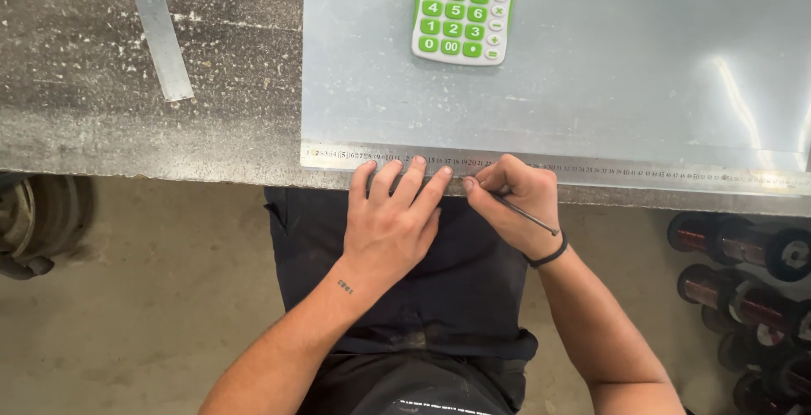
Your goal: Measuring, marking, and cutting plastic insulation sheets using a ruler, scribe, and scissors
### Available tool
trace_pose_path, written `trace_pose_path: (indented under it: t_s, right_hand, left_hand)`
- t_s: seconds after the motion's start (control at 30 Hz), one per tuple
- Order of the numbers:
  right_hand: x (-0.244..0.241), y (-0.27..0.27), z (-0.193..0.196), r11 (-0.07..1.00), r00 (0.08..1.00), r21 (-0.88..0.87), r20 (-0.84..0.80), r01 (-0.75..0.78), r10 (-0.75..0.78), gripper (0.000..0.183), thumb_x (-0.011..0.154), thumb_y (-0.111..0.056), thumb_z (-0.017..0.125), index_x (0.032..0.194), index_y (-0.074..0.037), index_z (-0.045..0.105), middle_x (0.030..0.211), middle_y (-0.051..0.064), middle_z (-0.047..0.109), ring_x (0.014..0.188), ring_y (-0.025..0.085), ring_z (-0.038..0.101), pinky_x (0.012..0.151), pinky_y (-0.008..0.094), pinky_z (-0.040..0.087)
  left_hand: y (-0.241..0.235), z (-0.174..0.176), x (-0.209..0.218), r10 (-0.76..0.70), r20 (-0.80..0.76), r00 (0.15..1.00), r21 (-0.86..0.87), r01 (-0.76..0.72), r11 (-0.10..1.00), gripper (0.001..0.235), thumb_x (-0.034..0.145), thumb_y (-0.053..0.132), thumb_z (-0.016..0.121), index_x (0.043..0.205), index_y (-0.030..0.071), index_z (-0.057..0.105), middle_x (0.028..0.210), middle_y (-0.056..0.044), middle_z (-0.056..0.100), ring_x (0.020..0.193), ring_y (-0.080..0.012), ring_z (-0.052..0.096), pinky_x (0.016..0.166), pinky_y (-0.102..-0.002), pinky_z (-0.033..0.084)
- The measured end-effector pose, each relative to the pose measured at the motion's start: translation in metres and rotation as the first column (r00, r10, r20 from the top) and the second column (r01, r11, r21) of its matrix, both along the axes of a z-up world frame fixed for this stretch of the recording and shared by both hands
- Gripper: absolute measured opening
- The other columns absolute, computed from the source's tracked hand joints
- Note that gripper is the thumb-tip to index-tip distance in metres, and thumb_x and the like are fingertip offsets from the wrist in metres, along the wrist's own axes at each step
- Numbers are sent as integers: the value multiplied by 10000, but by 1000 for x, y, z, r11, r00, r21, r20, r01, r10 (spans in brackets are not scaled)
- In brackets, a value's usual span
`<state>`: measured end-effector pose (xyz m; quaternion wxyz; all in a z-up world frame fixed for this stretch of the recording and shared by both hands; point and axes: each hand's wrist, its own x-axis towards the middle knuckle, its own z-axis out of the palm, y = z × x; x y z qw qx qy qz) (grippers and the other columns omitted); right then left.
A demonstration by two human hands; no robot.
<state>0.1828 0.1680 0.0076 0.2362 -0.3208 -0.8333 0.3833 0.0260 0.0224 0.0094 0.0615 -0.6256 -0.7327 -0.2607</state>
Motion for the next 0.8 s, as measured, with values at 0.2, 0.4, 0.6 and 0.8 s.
trace_pose_path:
  t_s: [0.2, 0.4, 0.6, 0.8]
  right_hand:
    - [2, -3, 2, 1000, 1000, 21, 4, 9, -9, 267, 846, -107, 851, 717, -74, 619, 752, 61, 773, 593, 260, 705, 488, 306, 514]
    - [0, -6, 3, 1000, 1000, 6, -20, 7, -7, 242, 850, -71, 836, 719, -54, 634, 733, 90, 767, 572, 264, 706, 470, 300, 523]
    - [1, -5, 0, 1000, 1000, 12, -25, -1, 1, 248, 839, -69, 849, 716, -52, 635, 735, 89, 766, 572, 268, 705, 463, 301, 519]
    - [-2, -7, 3, 1000, 1000, -3, 6, 21, -21, 254, 846, -83, 837, 703, -58, 628, 718, 86, 758, 558, 256, 692, 464, 295, 506]
  left_hand:
    - [0, 0, -1, -6, 7, 1000, 3, 6, 1000, 543, 823, 275, 735, 1354, 197, 650, 1227, -113, 636, 1169, -318, 510, 1069, -586, 368]
    - [-1, 0, -1, -5, 6, 1000, 6, 5, 1000, 543, 826, 271, 726, 1359, 198, 645, 1235, -108, 629, 1168, -312, 507, 1074, -584, 366]
    - [-2, 1, -1, -11, 20, 1000, 2, 11, 1000, 562, 819, 268, 740, 1367, 191, 640, 1238, -116, 620, 1176, -322, 499, 1079, -601, 357]
    - [-2, 1, -1, -9, 11, 1000, -4, 9, 1000, 569, 816, 273, 738, 1370, 190, 637, 1241, -117, 619, 1176, -321, 496, 1084, -601, 353]
